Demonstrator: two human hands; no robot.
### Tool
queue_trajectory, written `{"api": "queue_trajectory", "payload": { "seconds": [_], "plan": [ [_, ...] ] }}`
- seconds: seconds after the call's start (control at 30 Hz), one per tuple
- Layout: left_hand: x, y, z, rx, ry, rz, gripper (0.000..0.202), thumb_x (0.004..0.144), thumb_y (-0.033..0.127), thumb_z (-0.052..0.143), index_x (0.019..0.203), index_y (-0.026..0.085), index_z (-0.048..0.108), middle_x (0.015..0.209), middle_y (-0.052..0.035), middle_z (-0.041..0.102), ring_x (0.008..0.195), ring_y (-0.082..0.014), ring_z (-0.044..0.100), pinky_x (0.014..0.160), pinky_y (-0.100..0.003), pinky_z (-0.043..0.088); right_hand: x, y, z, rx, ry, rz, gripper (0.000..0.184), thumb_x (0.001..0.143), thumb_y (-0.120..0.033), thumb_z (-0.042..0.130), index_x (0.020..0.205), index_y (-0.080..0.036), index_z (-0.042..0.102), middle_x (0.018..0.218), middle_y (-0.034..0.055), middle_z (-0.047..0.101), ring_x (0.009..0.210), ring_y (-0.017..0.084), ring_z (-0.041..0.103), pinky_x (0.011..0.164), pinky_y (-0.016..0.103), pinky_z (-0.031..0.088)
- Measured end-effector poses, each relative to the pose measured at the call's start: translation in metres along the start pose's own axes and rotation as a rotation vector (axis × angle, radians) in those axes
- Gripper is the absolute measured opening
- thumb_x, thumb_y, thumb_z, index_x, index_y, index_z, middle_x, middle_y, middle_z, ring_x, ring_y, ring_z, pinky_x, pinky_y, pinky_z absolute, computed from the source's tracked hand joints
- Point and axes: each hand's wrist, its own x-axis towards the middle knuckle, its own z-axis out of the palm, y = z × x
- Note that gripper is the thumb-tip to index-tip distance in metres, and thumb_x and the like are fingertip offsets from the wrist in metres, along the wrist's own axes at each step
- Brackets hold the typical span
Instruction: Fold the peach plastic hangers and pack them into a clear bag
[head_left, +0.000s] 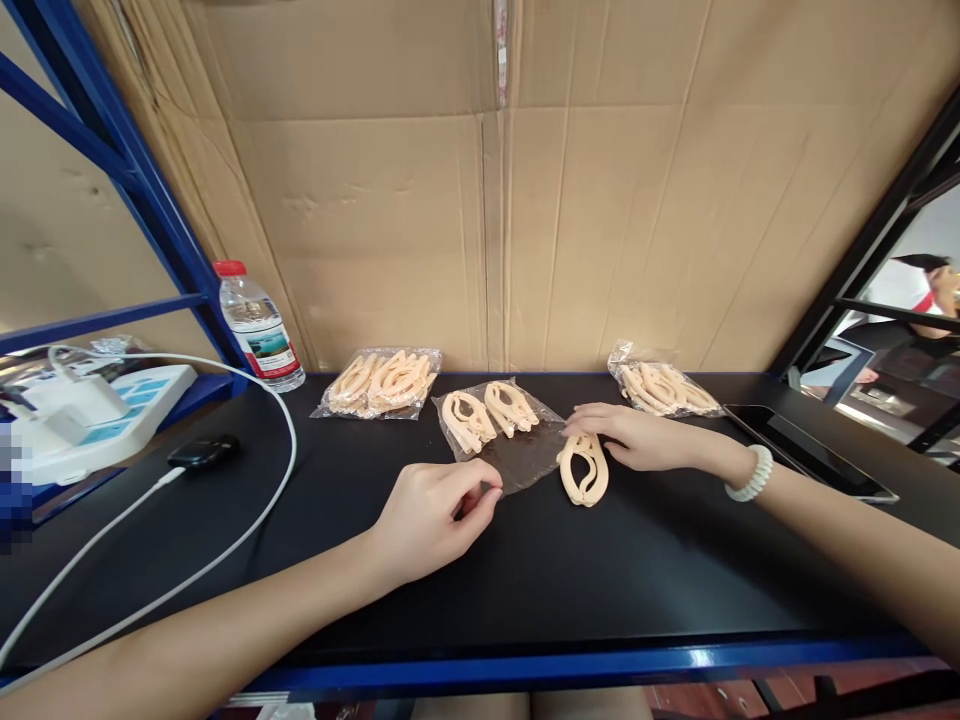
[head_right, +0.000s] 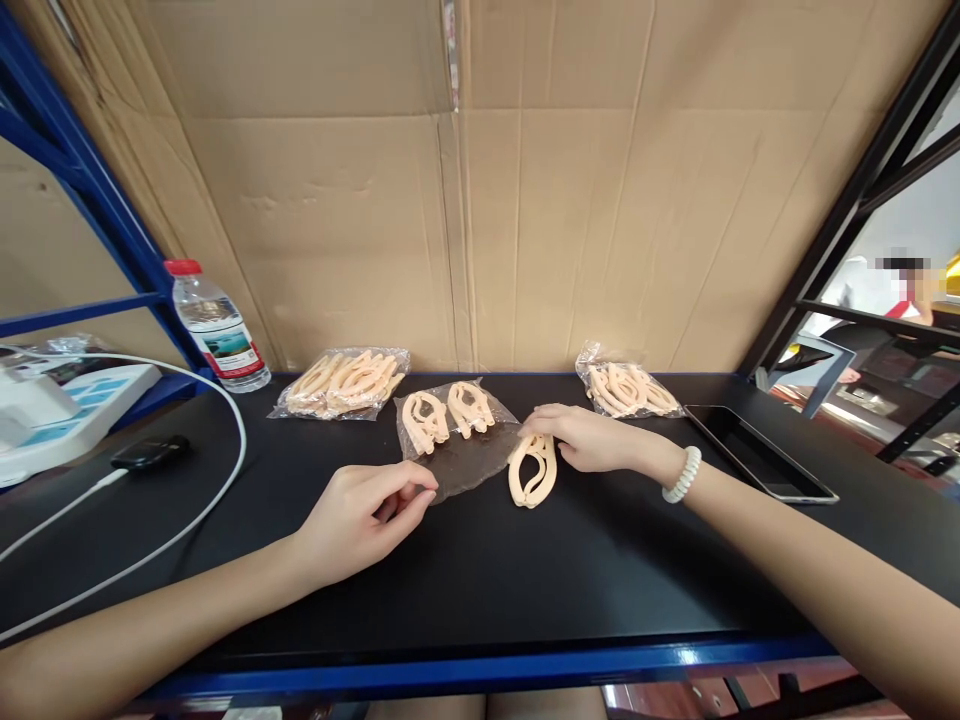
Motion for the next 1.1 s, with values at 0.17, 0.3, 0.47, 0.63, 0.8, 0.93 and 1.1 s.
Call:
{"api": "queue_trajectory", "payload": {
  "seconds": [0.17, 0.3, 0.47, 0.63, 0.8, 0.93, 1.1],
  "plan": [
    [0.001, -0.002, -0.003, -0.043, 0.016, -0.055, 0.012, 0.087, 0.019, 0.05, 0.082, 0.019, 0.062, 0.053, 0.0069, 0.049, 0.044, -0.0063, 0.043, 0.048, -0.016, 0.035, -0.026, -0.012, -0.017, 0.141, -0.068, 0.117, 0.036, 0.086, -0.013, 0.05, 0.119, -0.019, 0.062, 0.107, 0.0086, 0.064, 0.099, 0.02, 0.062, 0.087, 0.037, 0.051],
    [0.003, -0.004, -0.004, -0.086, 0.036, -0.102, 0.011, 0.086, 0.019, 0.052, 0.082, 0.019, 0.061, 0.053, 0.0076, 0.048, 0.043, -0.0057, 0.042, 0.048, -0.016, 0.036, -0.049, -0.021, -0.019, 0.247, -0.067, 0.22, 0.036, 0.087, -0.026, 0.057, 0.122, -0.019, 0.061, 0.106, 0.0093, 0.066, 0.094, 0.021, 0.063, 0.083, 0.037, 0.052],
    [0.005, -0.005, -0.004, -0.129, 0.051, -0.118, 0.009, 0.085, 0.016, 0.053, 0.082, 0.018, 0.061, 0.054, 0.0082, 0.047, 0.044, -0.0048, 0.042, 0.048, -0.015, 0.036, -0.064, -0.037, -0.01, 0.331, 0.042, 0.387, 0.035, 0.088, -0.037, 0.057, 0.117, -0.018, 0.065, 0.094, 0.0077, 0.07, 0.081, 0.019, 0.065, 0.072, 0.033, 0.054],
    [0.004, -0.005, -0.004, -0.131, 0.039, -0.131, 0.008, 0.084, 0.016, 0.053, 0.081, 0.018, 0.061, 0.054, 0.0083, 0.047, 0.044, -0.0049, 0.042, 0.048, -0.015, 0.036, -0.065, -0.043, -0.004, 0.29, 0.105, 0.452, 0.04, 0.084, -0.037, 0.062, 0.118, -0.016, 0.065, 0.09, 0.0072, 0.07, 0.073, 0.017, 0.062, 0.068, 0.032, 0.053],
    [0.005, -0.004, -0.004, -0.14, 0.03, -0.139, 0.008, 0.084, 0.016, 0.054, 0.082, 0.018, 0.061, 0.053, 0.0083, 0.047, 0.045, -0.0049, 0.042, 0.048, -0.015, 0.036, -0.063, -0.041, 0.001, 0.397, 0.145, 0.494, 0.028, 0.083, -0.032, 0.063, 0.104, -0.018, 0.073, 0.089, 0.0067, 0.071, 0.074, 0.017, 0.063, 0.07, 0.031, 0.053],
    [0.005, -0.003, -0.005, -0.167, 0.04, -0.144, 0.009, 0.084, 0.016, 0.054, 0.08, 0.018, 0.061, 0.053, 0.0082, 0.047, 0.045, -0.0048, 0.041, 0.048, -0.016, 0.036, -0.064, -0.044, -0.004, 0.569, 0.204, 0.533, 0.028, 0.081, -0.035, 0.065, 0.099, -0.018, 0.075, 0.086, 0.0067, 0.071, 0.072, 0.017, 0.066, 0.067, 0.03, 0.056],
    [0.006, 0.001, -0.007, -0.319, 0.014, -0.259, 0.008, 0.084, 0.021, 0.055, 0.083, 0.017, 0.061, 0.056, 0.0059, 0.053, 0.048, -0.0066, 0.047, 0.049, -0.017, 0.039, -0.064, -0.056, -0.023, 0.728, 0.284, 0.582, 0.026, 0.074, -0.033, 0.074, 0.097, -0.02, 0.076, 0.096, 0.0075, 0.073, 0.079, 0.019, 0.069, 0.073, 0.031, 0.059]
  ]
}}
